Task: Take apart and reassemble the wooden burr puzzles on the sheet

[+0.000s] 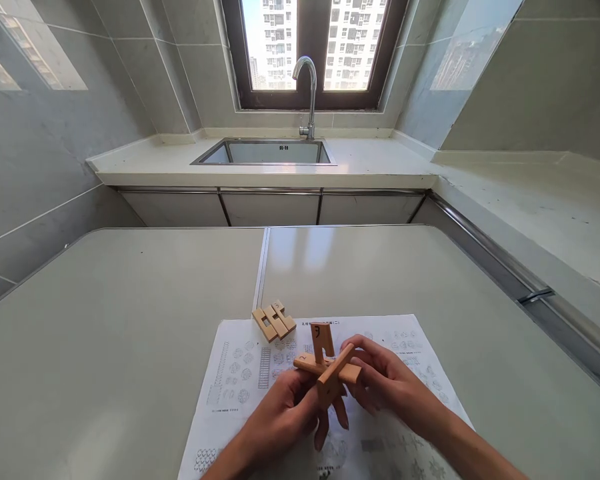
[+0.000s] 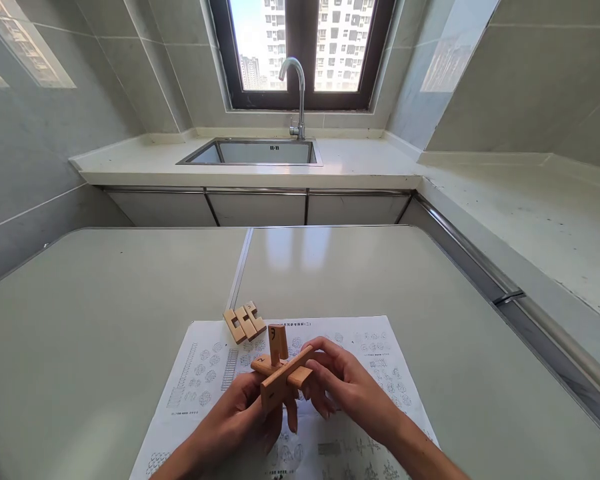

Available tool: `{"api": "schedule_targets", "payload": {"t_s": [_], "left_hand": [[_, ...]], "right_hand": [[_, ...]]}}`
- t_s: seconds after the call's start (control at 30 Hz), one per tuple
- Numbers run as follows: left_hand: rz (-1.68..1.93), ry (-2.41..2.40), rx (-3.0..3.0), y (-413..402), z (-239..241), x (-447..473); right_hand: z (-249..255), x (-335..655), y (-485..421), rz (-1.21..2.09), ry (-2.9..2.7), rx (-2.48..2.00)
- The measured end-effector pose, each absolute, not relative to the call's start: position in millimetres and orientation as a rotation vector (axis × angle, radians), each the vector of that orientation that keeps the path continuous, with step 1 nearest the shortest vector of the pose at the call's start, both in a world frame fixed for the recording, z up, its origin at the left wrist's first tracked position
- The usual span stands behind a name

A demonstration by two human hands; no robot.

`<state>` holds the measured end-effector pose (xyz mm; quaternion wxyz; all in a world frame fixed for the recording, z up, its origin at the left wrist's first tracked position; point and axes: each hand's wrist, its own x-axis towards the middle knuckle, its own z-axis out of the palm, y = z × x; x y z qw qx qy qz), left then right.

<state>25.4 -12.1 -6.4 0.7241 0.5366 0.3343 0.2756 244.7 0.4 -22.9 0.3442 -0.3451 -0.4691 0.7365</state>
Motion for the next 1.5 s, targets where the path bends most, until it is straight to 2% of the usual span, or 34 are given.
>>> {"api": "schedule_targets", "payload": {"t_s": [0.4,0.8,1.33,1.5], "left_hand": [[0.618,0.75,1.167,-14.0,-0.5,30.9],[0.499,0.683,1.261,-14.9,5.6,30.3],[0.499,0.713,1.255,-17.7,-0.7,34.9],[0.534,0.812,1.189,-19.5,-4.3,34.5]], "right_hand": [[-35.8,240.2,-1.3,2.098,-0.922,-0.773],[-21.6,237.9,-4.3,2.019,-1.098,-0.904],[-30.0,239.9,-2.4,2.111,-0.831,-0.846],[-29.7,242.5,4.1,2.043,-0.652,-0.89]]}}
